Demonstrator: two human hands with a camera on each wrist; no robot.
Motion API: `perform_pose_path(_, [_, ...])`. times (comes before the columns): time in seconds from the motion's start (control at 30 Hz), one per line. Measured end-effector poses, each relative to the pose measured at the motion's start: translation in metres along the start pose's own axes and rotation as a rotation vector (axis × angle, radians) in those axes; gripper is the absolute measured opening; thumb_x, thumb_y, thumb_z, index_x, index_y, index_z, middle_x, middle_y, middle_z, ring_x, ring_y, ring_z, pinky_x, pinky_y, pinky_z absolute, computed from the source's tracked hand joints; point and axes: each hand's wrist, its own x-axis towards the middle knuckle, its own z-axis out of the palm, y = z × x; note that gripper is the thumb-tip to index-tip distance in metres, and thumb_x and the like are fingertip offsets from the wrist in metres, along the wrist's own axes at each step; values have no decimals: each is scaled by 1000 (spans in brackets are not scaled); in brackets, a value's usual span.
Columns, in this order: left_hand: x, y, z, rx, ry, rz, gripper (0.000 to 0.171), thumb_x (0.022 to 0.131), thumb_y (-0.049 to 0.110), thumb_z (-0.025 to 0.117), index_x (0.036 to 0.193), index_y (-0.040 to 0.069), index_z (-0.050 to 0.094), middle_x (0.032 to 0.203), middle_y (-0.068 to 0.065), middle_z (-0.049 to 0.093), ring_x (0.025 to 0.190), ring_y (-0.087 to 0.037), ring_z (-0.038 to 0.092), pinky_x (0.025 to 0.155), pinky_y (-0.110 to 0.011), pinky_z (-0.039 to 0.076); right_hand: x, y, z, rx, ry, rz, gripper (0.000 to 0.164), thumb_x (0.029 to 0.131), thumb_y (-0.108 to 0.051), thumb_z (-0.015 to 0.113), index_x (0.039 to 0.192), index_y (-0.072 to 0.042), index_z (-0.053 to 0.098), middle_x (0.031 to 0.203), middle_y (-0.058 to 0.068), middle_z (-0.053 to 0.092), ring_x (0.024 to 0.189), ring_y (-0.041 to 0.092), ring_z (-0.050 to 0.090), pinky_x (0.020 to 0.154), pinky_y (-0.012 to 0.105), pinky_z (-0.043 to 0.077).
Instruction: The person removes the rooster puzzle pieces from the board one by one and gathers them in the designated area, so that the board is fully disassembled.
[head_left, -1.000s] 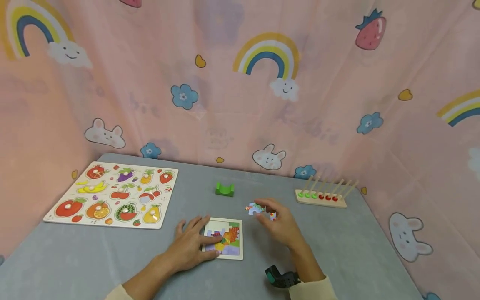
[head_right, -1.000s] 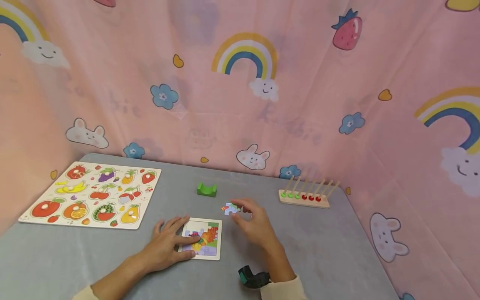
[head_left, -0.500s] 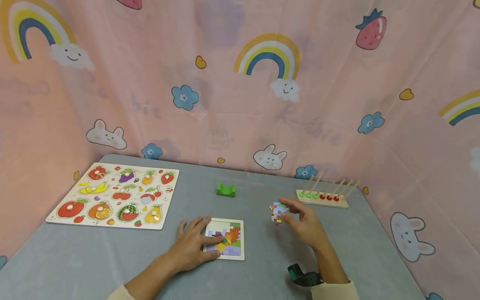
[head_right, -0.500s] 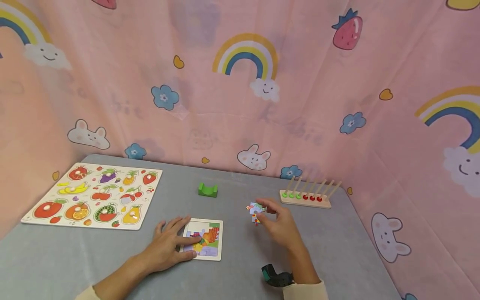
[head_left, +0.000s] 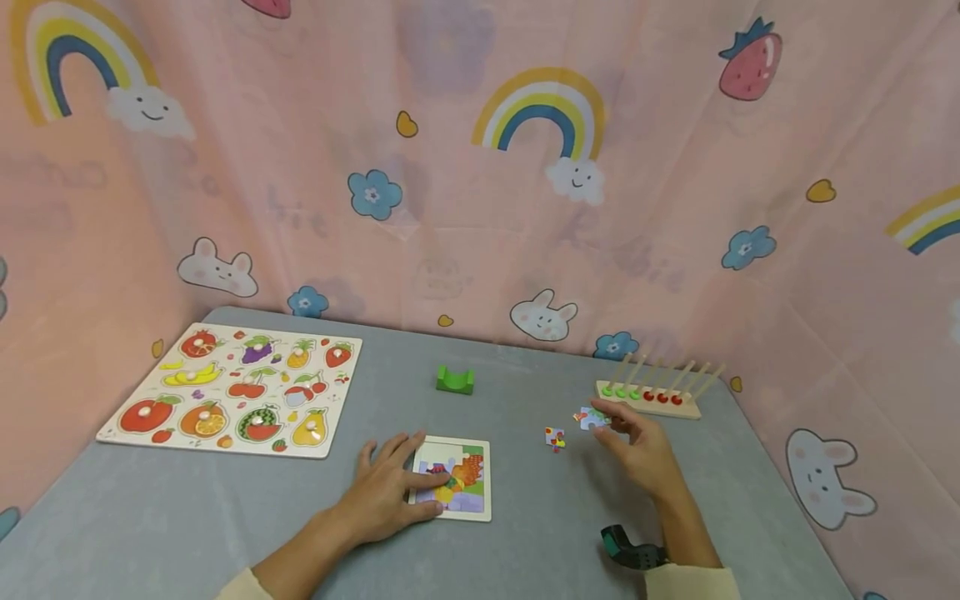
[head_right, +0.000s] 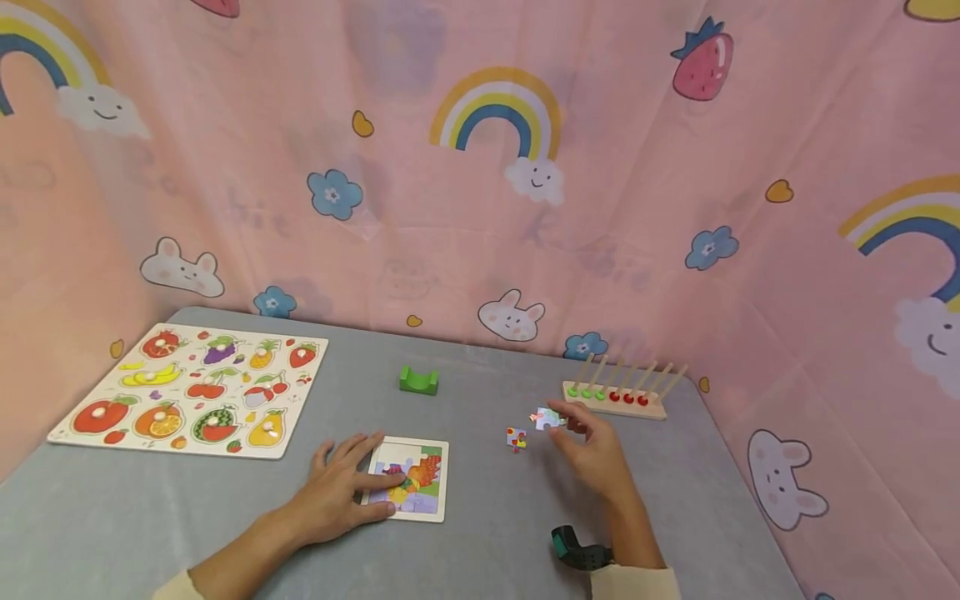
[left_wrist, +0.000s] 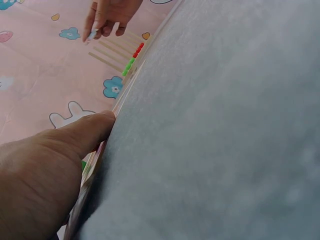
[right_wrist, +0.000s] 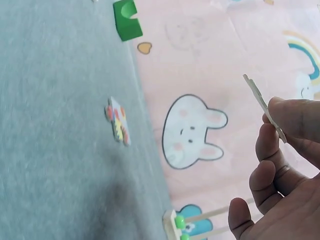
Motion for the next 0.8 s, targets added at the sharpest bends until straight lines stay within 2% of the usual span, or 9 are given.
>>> perform_pose_path(0.07, [0, 0, 0, -1, 0, 1, 42, 84, 52, 68, 121, 34, 69, 150, -16, 34, 135, -40, 27, 99, -67, 5, -2, 5, -2, -11, 0, 17, 32, 87, 8, 65, 119, 9, 62, 118, 12, 64, 99, 21, 56, 82, 21, 44])
perform_pose_path(0.13, [0, 0, 0, 0, 0, 3, 42, 84, 52, 69, 121, 34, 69, 150, -16, 34, 135, -40, 27, 100, -66, 5, -3, 10, -4, -14, -3, 37, 32, 88, 7, 65, 119, 7, 63, 117, 14, 64, 96, 24, 54, 81, 21, 44])
perform_pose_path(0.37, [1, 0, 0, 5, 0, 8, 42, 83, 52, 69, 121, 33, 70, 150, -17, 35, 136, -41, 27, 100, -66, 4, -9, 33, -6, -15, -7, 85, 31, 86, 9, 66, 117, 9, 63, 111, 22, 64, 86, 19, 52, 73, 21, 44])
perform_pose_path(0.63, [0, 0, 0, -3, 2, 12, 42, 83, 52, 69, 121, 33, 70, 150, -17, 35, 136, -40, 26, 100, -66, 4, -14, 46, -3, -92, -47, 172, 29, 87, 5, 67, 116, 6, 65, 109, 17, 67, 82, 15, 54, 68, 24, 46])
perform_pose_path(0.8, [0, -1, 1, 2, 14, 18, 41, 83, 50, 70, 120, 34, 70, 149, -17, 35, 135, -41, 28, 99, -67, 5, -13, 50, 0, -170, -78, 216, 28, 87, 5, 67, 114, 4, 67, 108, 14, 67, 85, 17, 55, 72, 27, 47])
